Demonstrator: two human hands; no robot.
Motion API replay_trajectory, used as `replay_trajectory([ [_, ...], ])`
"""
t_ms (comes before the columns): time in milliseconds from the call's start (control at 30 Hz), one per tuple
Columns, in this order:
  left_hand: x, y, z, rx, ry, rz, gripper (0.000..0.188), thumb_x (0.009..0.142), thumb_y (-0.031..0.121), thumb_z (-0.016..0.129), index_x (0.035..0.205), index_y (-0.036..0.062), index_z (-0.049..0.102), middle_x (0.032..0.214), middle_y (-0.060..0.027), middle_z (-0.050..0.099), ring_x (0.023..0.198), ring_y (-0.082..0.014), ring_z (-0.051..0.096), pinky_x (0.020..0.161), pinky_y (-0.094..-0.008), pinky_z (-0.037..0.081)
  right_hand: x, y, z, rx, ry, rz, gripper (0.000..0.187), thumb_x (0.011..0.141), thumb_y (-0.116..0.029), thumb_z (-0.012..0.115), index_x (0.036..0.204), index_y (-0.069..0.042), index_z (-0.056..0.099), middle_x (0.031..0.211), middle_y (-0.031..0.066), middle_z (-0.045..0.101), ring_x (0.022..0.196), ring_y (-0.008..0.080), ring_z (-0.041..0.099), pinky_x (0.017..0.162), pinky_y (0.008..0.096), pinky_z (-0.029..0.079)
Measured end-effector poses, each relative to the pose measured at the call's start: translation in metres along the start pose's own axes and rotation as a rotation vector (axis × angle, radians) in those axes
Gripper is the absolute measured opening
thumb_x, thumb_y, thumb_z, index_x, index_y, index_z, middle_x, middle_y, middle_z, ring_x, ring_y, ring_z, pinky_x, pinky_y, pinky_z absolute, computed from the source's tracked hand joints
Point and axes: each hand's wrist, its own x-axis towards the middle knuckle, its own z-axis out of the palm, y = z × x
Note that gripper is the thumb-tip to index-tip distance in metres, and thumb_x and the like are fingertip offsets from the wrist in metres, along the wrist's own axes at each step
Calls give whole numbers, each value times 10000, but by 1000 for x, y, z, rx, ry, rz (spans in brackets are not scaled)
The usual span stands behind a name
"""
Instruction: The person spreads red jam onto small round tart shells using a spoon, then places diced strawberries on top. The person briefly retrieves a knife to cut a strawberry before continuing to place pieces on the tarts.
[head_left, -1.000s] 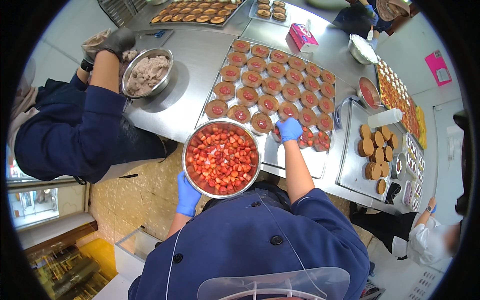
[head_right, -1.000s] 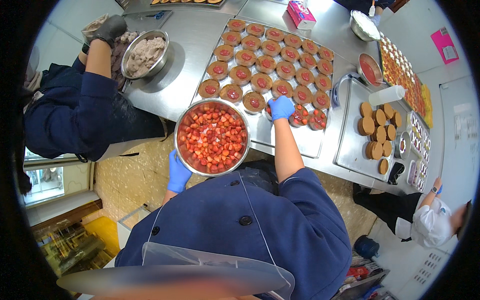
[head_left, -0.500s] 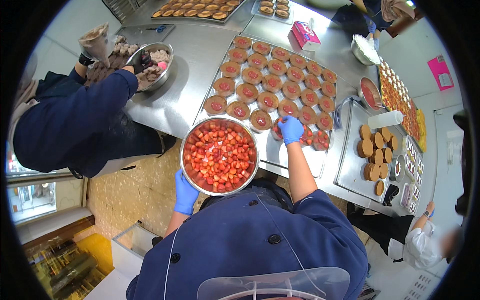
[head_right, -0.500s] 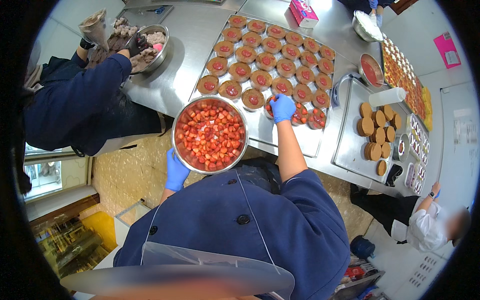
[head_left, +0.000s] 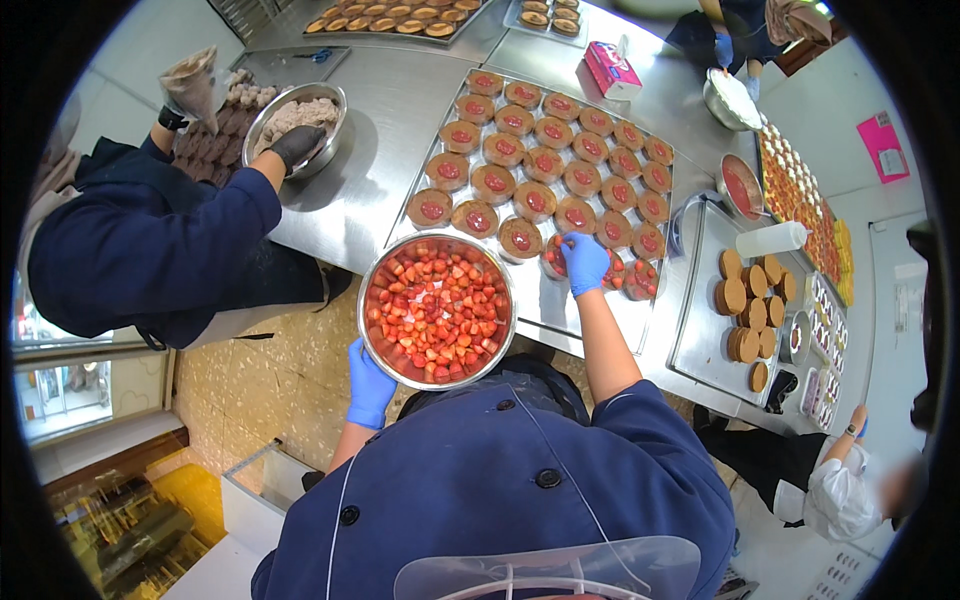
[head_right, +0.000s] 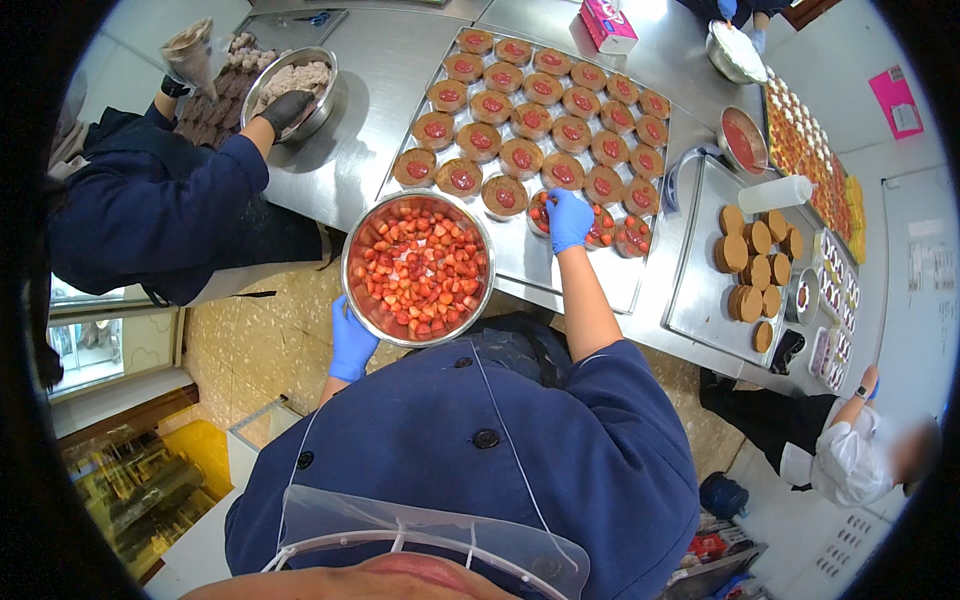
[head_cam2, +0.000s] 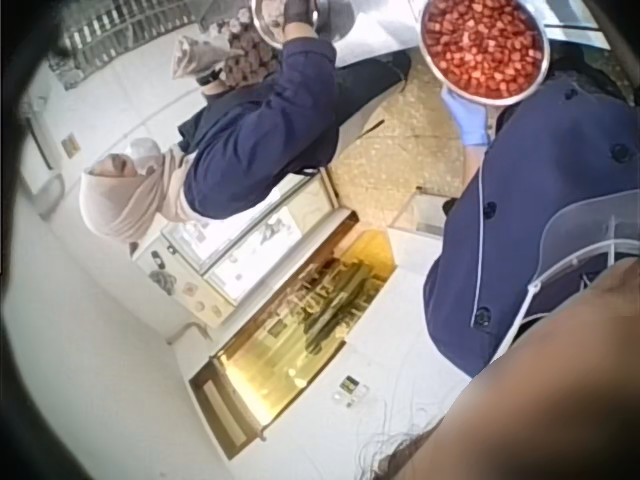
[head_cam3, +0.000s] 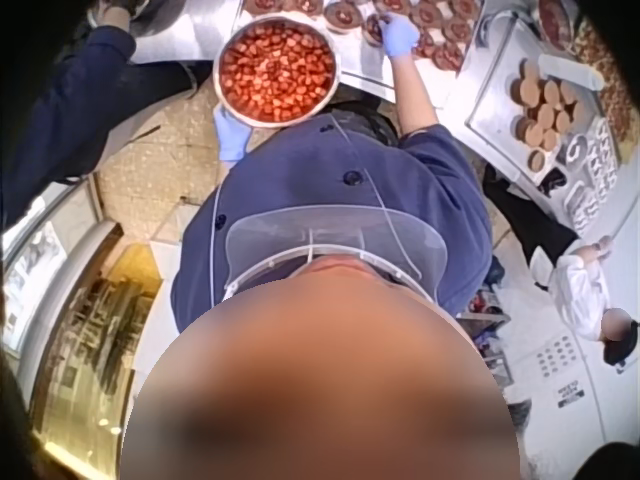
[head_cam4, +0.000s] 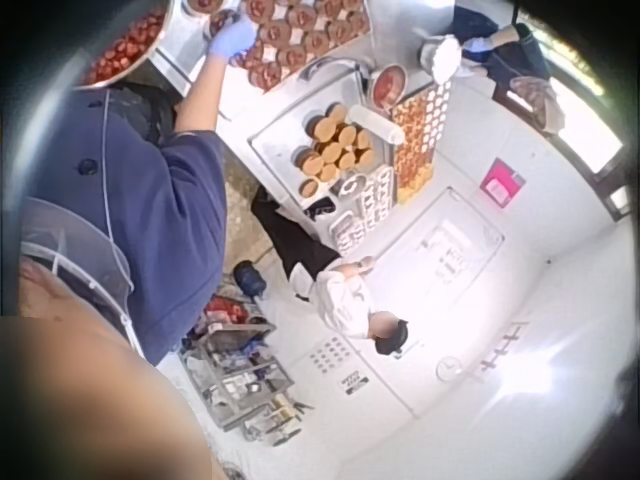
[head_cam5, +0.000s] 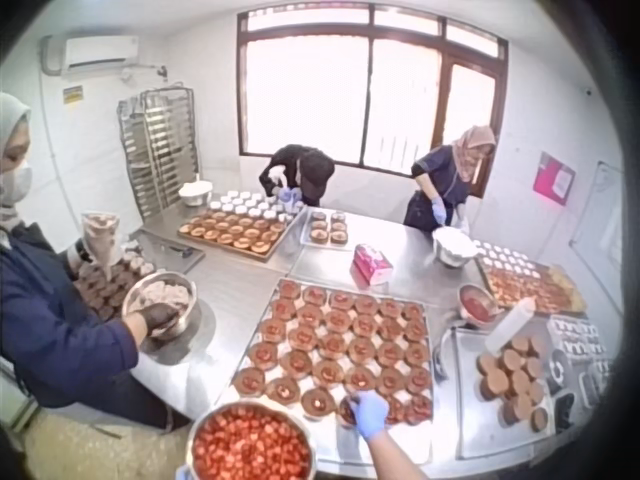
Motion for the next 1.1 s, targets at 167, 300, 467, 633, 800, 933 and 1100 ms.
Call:
replay_trajectory([
  [167, 1, 0, 2, -49, 15, -12, 668, 839, -62, 631, 1351, 128, 247, 1413, -170, 376, 1247, -295, 478, 982, -418, 517, 6, 0, 3, -10, -55, -2, 189, 793, -308, 673, 922, -190, 745, 875, 103, 707, 772, 309, 678, 676, 416, 519],
  [300, 2, 3, 6, 83, 58, -24, 702, 816, -83, 647, 1338, 123, 224, 1421, -176, 358, 1240, -304, 488, 984, -418, 517, 6, -24, -25, -86, 17, 63, 180, 822, -312, 654, 936, -207, 746, 844, 89, 708, 732, 281, 682, 638, 404, 518],
  [467, 9, 17, 17, -703, 197, -285, 521, 981, 398, 343, 1363, 67, 466, 1357, -145, 520, 1228, -288, 523, 1037, -437, 445, -32, -112, -54, 553, 74, -314, 158, 846, -263, 670, 987, -225, 730, 773, 64, 698, 634, 196, 672, 560, 318, 503],
  [633, 1, 26, 39, -280, 168, -34, 492, 980, 366, 376, 1343, 51, 479, 1330, -151, 546, 1174, -289, 567, 1025, -424, 461, -65, -182, -13, 257, -534, -666, 240, 858, -138, 574, 1065, -145, 697, 951, 119, 699, 857, 286, 676, 735, 419, 538],
  [800, 11, 24, 37, -782, 219, -177, 423, 992, 290, 409, 1321, 37, 487, 1297, -150, 566, 1138, -275, 589, 972, -418, 511, -84, -182, 24, 56, -624, -962, 328, 847, -218, 640, 1169, -156, 650, 1051, 111, 665, 944, 308, 644, 792, 431, 524],
  [933, 11, 6, 36, -561, 252, -53, 481, 967, 396, 406, 1327, 99, 520, 1308, -136, 574, 1169, -292, 573, 980, -441, 492, -86, -182, 33, 40, -632, -989, 431, 804, -331, 708, 1192, -156, 641, 1087, 101, 631, 984, 300, 616, 826, 420, 514],
  [1100, 18, 5, 20, -669, 242, -147, 497, 958, 407, 412, 1330, 94, 520, 1315, -146, 571, 1184, -314, 563, 992, -461, 479, -76, -177, 11, 134, -1017, -1218, 366, 835, -327, 672, 1181, -206, 668, 1224, 83, 619, 1091, 295, 603, 908, 405, 497],
])
